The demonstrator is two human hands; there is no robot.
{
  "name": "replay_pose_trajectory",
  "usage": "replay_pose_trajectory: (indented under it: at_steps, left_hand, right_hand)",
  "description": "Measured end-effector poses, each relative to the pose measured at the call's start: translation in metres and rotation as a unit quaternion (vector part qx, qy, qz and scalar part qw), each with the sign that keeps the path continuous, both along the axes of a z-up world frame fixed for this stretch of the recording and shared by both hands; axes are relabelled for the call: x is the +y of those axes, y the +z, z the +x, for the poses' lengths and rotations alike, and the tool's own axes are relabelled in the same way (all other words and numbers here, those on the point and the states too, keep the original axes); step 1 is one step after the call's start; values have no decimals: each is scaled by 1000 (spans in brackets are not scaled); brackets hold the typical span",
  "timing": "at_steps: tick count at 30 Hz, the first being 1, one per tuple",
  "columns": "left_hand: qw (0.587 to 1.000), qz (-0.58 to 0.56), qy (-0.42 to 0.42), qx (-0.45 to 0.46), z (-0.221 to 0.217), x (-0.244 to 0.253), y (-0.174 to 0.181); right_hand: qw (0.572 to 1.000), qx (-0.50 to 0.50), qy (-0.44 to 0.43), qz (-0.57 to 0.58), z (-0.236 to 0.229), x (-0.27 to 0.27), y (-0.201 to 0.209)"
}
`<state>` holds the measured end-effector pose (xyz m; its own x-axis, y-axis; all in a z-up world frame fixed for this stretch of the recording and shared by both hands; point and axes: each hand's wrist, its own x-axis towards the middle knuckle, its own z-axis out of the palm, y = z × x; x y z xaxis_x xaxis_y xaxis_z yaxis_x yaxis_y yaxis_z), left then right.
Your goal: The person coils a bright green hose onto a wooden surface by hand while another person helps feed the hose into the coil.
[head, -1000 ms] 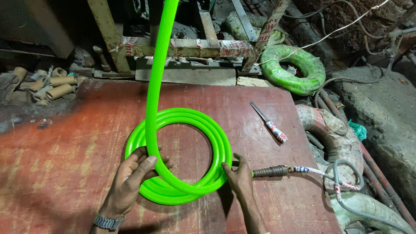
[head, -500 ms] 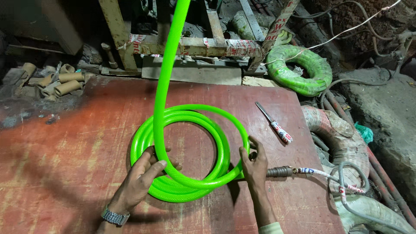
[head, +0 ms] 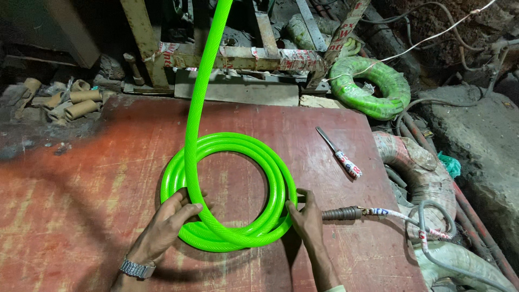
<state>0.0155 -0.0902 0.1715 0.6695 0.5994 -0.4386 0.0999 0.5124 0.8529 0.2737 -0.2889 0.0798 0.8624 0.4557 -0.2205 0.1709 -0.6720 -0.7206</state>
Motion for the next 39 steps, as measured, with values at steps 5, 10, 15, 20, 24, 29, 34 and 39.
replay_pose_trajectory:
  at_steps: [5,10,15,20,24,29,34,39]
  left_hand:
    - [995,65,29,66,-5,6,-7]
    - [994,48,37,90,-8,11,-1]
    - [991,39,15,127,-6,9,21]
    - [993,8,15,121,-12,12,7]
    - [969,94,-27,227,-13,15,26]
    - [925,201,-35,321,-17,22,19]
    - [961,187,58,195,-19,32,-17]
    - [969,147,51,192,-19,33,-11]
  right_hand:
    - [997,-62,39,-2,-7,-1,-7]
    - [996,-80,48,9,-7,-2,-21]
    - [997,-56,53,-1,-10,-1,-1]
    - [993,-49,105,-14,6,-5,-18]
    - [994,-19,104,-36,1,-4,-9]
    - [995,0,97,-28,-1,-6,-9]
    - [995,38,81,-47,-8,-4,-5]
    - [996,32,76,-43,-11,-6,-3]
